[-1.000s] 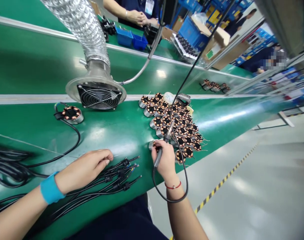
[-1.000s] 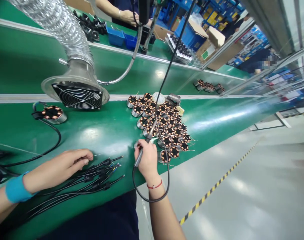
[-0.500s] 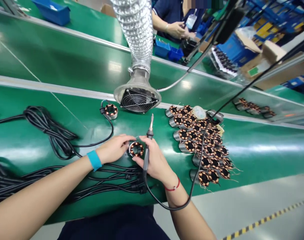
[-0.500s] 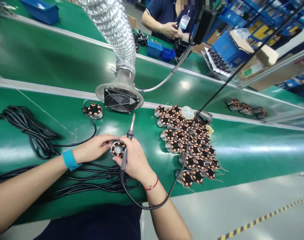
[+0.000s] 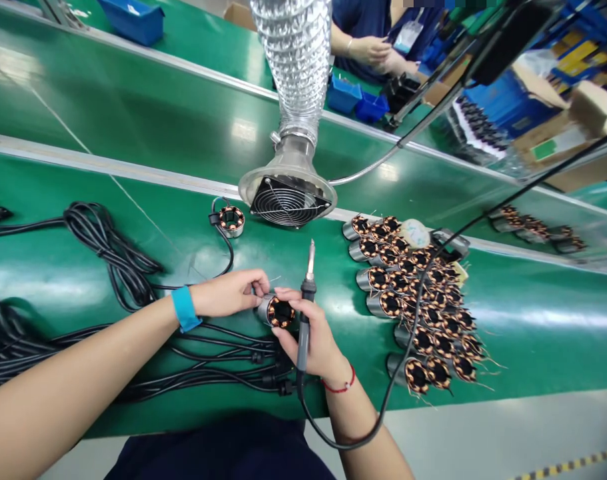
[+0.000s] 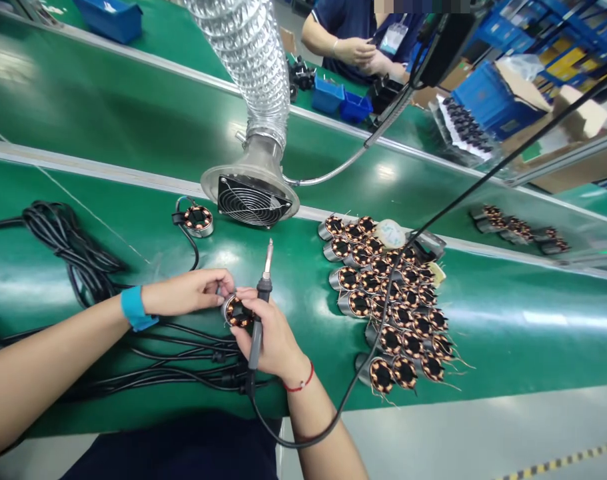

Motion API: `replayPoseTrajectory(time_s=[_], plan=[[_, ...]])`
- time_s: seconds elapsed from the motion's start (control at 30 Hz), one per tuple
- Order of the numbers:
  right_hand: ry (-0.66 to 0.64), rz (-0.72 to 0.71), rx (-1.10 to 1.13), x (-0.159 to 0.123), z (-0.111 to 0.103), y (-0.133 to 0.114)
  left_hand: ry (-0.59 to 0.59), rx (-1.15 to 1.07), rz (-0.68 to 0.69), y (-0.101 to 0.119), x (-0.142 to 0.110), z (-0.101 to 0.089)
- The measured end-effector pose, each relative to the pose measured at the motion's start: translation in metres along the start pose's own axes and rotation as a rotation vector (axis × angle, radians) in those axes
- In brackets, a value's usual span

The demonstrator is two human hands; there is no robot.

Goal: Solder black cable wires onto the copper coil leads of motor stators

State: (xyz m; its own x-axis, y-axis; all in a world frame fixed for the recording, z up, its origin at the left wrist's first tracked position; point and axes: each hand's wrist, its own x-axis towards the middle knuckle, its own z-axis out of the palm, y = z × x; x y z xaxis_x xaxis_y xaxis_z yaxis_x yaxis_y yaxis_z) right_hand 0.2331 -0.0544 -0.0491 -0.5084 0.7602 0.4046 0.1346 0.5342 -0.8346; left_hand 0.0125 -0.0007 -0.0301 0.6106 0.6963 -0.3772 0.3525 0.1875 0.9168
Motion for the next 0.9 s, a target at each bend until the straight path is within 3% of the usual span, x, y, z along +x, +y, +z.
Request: replayPoseTrajectory(time_s=[0.27, 0.4, 0.67, 0.9], plan=[[0.03, 0.012, 0.089, 0.0, -0.003, -0.004, -0.099, -0.177, -0.036, 0.002, 0.002, -0.004], [0.046, 0.03, 0.088, 0.0, -0.005, -0.004, -0.154, -0.158, -0.058, 0.004, 0.001, -0.007], [-0.071, 0.124, -0.253, 0.003, -0.004, 0.0, -0.085, -0.055, -0.155, 0.017, -0.003, -0.009], [-0.1, 0.196, -0.292, 0.007, -0.004, -0.002, -0.168, 0.042, -0.195, 0.025, -0.016, -0.021]])
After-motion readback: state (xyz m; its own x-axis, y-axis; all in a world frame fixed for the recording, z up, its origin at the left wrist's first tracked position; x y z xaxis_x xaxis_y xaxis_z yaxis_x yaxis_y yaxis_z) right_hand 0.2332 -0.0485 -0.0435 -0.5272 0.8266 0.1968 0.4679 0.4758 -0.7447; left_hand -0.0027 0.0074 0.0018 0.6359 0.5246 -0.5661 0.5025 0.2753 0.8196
